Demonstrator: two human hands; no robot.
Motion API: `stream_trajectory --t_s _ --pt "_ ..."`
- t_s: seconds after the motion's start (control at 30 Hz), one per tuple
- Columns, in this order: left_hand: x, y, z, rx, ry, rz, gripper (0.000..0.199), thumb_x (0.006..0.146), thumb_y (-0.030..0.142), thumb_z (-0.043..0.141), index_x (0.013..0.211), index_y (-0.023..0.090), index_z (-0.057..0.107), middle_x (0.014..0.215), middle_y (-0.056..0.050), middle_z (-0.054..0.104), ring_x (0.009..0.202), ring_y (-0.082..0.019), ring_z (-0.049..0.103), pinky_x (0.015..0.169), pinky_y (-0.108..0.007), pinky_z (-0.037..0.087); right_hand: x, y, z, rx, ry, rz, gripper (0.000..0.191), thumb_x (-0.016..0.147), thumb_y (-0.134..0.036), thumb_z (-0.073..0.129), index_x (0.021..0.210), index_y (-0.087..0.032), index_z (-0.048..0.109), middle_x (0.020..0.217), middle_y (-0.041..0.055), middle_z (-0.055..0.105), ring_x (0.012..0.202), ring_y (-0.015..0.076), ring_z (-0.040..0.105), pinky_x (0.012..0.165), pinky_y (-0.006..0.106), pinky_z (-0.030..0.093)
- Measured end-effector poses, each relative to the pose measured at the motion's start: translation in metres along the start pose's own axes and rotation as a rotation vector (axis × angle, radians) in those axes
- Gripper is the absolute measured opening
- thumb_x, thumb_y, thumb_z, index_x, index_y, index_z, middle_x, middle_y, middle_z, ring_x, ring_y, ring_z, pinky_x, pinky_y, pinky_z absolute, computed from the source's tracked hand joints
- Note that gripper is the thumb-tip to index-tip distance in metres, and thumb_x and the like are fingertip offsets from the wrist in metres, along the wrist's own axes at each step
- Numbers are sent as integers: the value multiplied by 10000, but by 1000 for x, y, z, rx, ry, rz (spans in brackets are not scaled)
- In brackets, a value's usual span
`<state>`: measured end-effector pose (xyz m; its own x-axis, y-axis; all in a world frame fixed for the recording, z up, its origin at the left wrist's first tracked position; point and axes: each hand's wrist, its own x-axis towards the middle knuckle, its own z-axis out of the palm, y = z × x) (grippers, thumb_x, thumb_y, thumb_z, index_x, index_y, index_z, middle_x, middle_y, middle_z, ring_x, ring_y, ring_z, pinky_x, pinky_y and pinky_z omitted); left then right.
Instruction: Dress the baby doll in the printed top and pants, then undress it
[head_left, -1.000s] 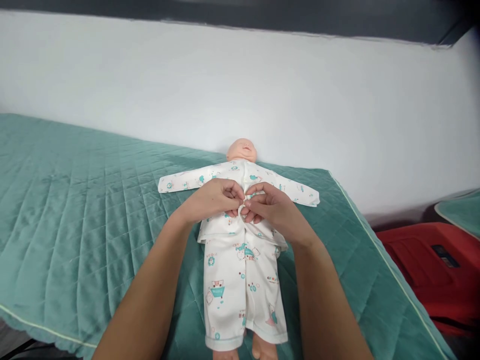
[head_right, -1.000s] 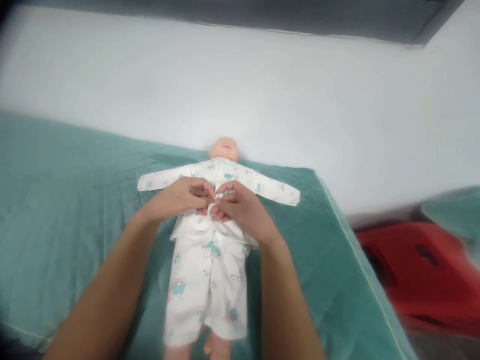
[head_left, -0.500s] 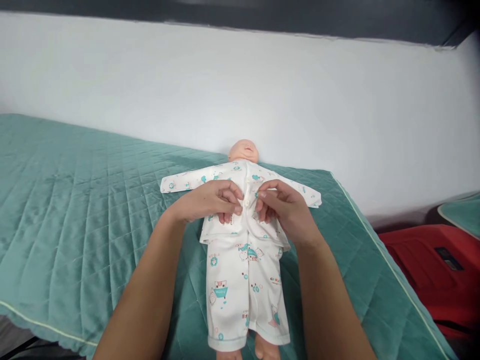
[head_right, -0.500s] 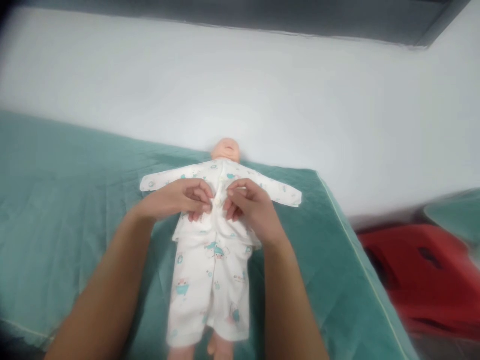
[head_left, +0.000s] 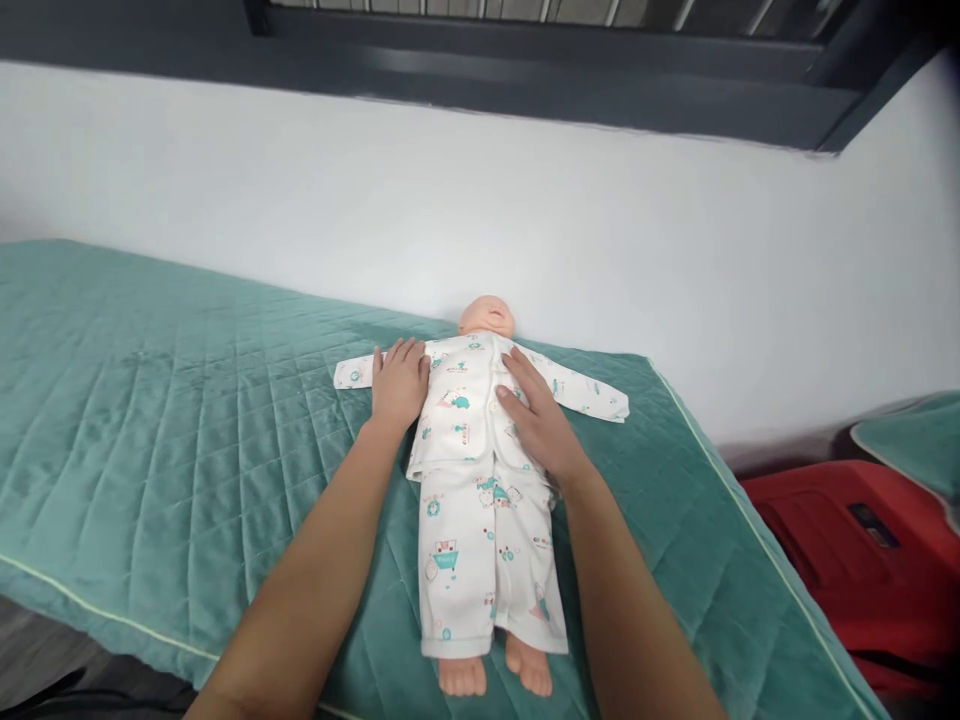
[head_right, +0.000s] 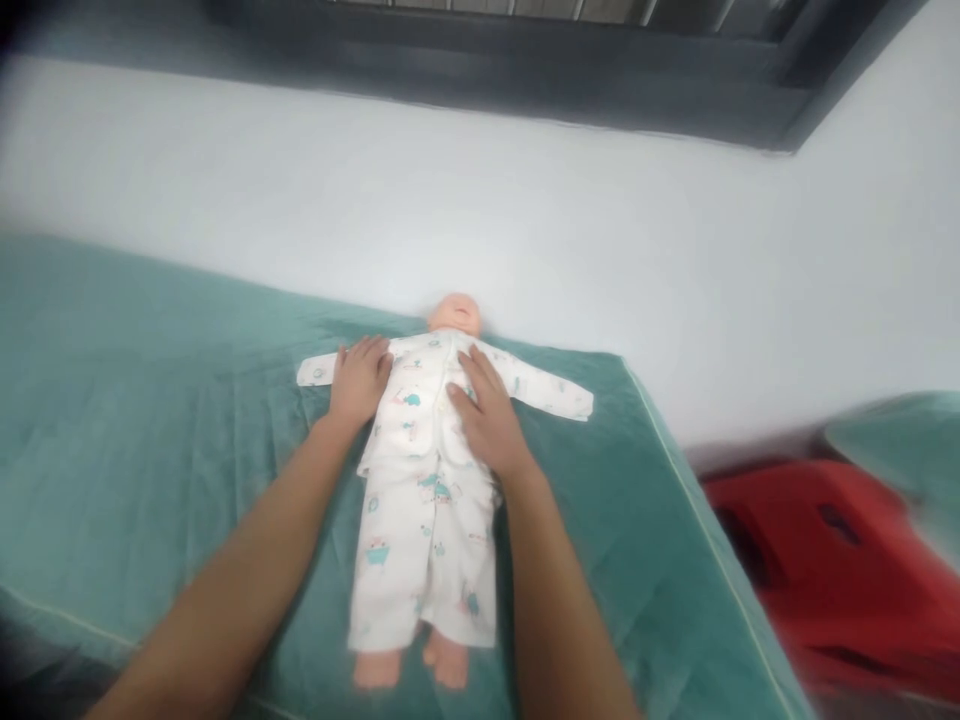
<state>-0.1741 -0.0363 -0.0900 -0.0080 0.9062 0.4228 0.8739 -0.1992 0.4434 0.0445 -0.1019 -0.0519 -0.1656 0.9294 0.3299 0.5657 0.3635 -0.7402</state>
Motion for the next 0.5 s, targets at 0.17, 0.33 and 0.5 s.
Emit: stream_trajectory --t_s 0.17,0.33,0.5 --pt "-21 -1 -8 122 -37 -8 509 1006 332 281 1479 190 400 1577 -118 368 1492 -294 252 1200 -602 147 -29 -3 5 -31 20 -46 631 953 -560 460 1528 -332 336 1655 -10 157 1528 223 123 1252 461 130" --pt "-57 0 -21 19 -26 3 495 980 317 366 1440 149 438 1566 -168 362 1479 -316 269 1187 -554 239 -87 -11 10 51 -3 43 643 959 -561 452 1547 -386 258 1667 -61 -21 1536 221 -22 1250 482 71" --pt "-109 14 -45 -379 66 83 310 956 270 400 1187 202 596 1256 -109 597 1188 -217 567 1040 -367 454 -137 -25 5 146 -84 98 603 958 -517 492 1523 -403 317 1667 -69 -1 1537 211 23 1253 451 108"
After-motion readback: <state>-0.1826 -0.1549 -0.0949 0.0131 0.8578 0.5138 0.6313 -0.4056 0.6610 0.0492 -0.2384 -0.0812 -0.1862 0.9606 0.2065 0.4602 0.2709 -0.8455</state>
